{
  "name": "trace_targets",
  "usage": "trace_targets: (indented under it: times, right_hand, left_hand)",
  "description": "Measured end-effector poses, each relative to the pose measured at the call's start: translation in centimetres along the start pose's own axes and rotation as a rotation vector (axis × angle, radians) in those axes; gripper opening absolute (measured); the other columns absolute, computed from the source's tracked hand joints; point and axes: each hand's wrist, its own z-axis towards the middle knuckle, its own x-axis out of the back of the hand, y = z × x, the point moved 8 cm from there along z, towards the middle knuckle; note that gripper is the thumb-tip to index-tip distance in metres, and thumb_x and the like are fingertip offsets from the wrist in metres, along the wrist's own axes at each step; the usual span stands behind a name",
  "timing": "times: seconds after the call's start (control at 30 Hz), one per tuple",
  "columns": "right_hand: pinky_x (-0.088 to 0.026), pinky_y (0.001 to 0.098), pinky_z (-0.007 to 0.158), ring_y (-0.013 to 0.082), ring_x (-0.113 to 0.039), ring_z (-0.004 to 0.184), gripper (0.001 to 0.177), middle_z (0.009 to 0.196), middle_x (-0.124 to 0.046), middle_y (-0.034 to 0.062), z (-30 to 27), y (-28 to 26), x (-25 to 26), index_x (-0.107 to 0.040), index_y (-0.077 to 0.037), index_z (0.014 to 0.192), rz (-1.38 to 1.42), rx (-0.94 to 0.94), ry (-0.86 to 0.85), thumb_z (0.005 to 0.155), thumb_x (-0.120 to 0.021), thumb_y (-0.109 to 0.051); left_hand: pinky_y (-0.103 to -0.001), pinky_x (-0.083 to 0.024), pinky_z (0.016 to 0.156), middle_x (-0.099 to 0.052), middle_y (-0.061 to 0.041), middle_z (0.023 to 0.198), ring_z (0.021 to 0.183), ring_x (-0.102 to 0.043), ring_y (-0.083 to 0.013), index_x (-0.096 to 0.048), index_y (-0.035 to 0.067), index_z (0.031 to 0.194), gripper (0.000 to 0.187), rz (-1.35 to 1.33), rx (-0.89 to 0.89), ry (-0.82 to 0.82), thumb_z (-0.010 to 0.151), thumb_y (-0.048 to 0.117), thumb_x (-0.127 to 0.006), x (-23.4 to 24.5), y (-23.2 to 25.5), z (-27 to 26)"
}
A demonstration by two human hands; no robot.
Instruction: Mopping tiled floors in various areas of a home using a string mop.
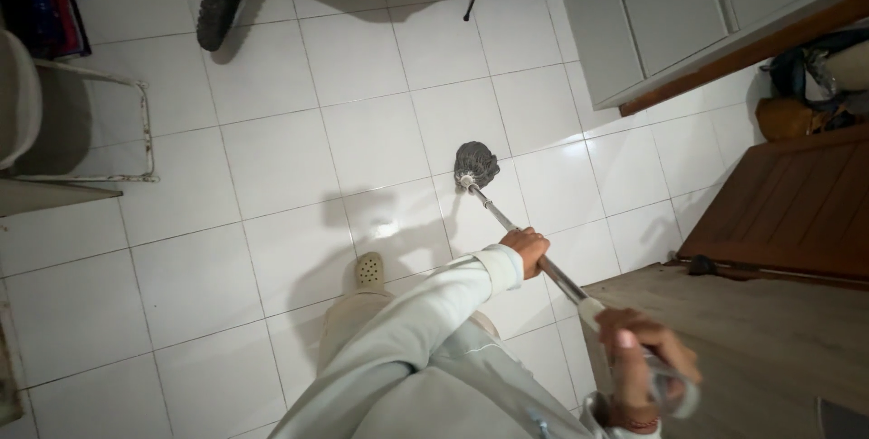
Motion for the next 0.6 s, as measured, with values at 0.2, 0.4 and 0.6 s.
trace_targets:
  times: [0.2, 0.4, 0.6]
  right_hand:
    - [-0.062, 0.0291, 0.054, 0.014, -0.061, 0.055, 0.019, 0.063, -0.056, 0.003, -2.9, 4.1, 3.0, -0.048, -0.014, 0.087, 0.325, -0.056, 0.284, 0.103, -0.057, -0.015]
    - [-0.053, 0.0386, 0.055, 0.0207, -0.048, 0.052, 0.016, 0.062, -0.045, 0.0108, -3.5, 6.2, 2.5, -0.039, -0.014, 0.085, 0.408, -0.085, 0.429, 0.097, -0.045, -0.004]
    - [-0.072, 0.0411, 0.068, 0.0253, -0.077, 0.078, 0.03, 0.094, -0.072, 0.0084, -4.9, 16.7, -3.9, -0.052, -0.019, 0.124, 0.678, 0.219, -0.151, 0.115, -0.037, -0.043]
  left_hand:
    - [-0.051, -0.039, 0.092, -0.071, -0.001, 0.108, 0.116, -0.054, -0.0236, -0.066, 0.017, 0.101, 0.019, 0.142, 0.128, -0.313, 0.086, 0.016, -0.055, 2.7, 1.9, -2.4]
    - [-0.05, -0.035, 0.094, -0.072, -0.002, 0.106, 0.116, -0.052, -0.0224, -0.068, 0.017, 0.098, 0.022, 0.115, 0.217, -0.376, 0.088, 0.01, -0.05, 5.4, -0.3, -5.9]
    - [-0.058, -0.036, 0.101, -0.068, 0.001, 0.125, 0.132, -0.049, -0.0227, -0.063, 0.02, 0.116, 0.035, 0.093, 0.423, -0.305, 0.082, 0.015, -0.054, 6.7, -10.5, -10.7]
